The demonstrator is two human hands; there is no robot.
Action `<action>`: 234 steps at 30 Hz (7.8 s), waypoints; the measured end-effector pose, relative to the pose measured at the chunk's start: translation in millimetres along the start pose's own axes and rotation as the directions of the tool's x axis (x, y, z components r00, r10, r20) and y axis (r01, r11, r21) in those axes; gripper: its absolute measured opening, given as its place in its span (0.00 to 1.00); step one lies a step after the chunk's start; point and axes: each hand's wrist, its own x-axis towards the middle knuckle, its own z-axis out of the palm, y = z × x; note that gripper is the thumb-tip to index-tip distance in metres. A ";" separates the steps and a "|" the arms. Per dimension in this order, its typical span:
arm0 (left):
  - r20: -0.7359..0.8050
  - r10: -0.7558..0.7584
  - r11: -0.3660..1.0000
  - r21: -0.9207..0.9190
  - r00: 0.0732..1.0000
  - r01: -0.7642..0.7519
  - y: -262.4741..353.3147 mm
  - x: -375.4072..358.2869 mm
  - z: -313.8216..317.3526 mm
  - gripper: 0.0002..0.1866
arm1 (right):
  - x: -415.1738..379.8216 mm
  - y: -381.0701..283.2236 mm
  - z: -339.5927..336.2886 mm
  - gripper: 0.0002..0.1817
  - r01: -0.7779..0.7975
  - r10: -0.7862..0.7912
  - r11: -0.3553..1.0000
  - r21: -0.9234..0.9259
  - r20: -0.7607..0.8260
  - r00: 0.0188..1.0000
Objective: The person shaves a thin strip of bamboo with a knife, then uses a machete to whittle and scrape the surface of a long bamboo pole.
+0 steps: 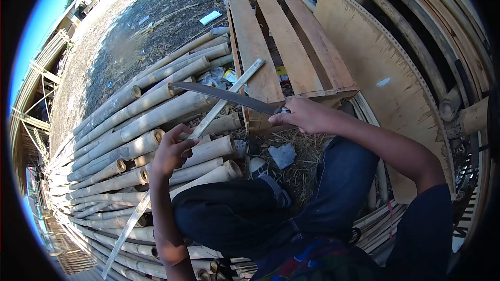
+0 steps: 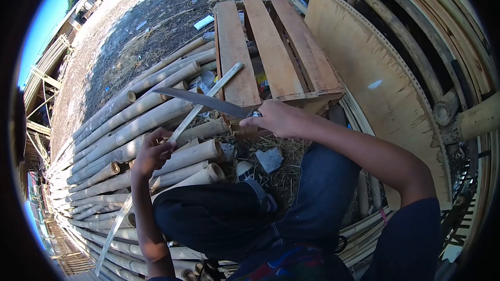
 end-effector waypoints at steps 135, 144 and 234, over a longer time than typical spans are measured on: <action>-0.114 0.007 0.976 0.217 0.993 0.018 -6.4 -19.4 9.8 0.17 | -11.0 -9.5 6.2 0.25 -0.138 0.118 0.986 -0.095 -0.190 0.975; -0.119 0.011 0.967 0.253 0.993 0.020 -3.0 -18.1 12.2 0.17 | -8.0 -20.3 7.6 0.31 -0.086 0.061 0.971 -0.221 -0.118 0.991; -0.046 -0.024 0.996 0.079 0.999 0.027 -10.3 -26.1 3.0 0.13 | -8.1 26.2 -11.1 0.31 -0.358 0.394 0.912 0.202 -0.180 0.901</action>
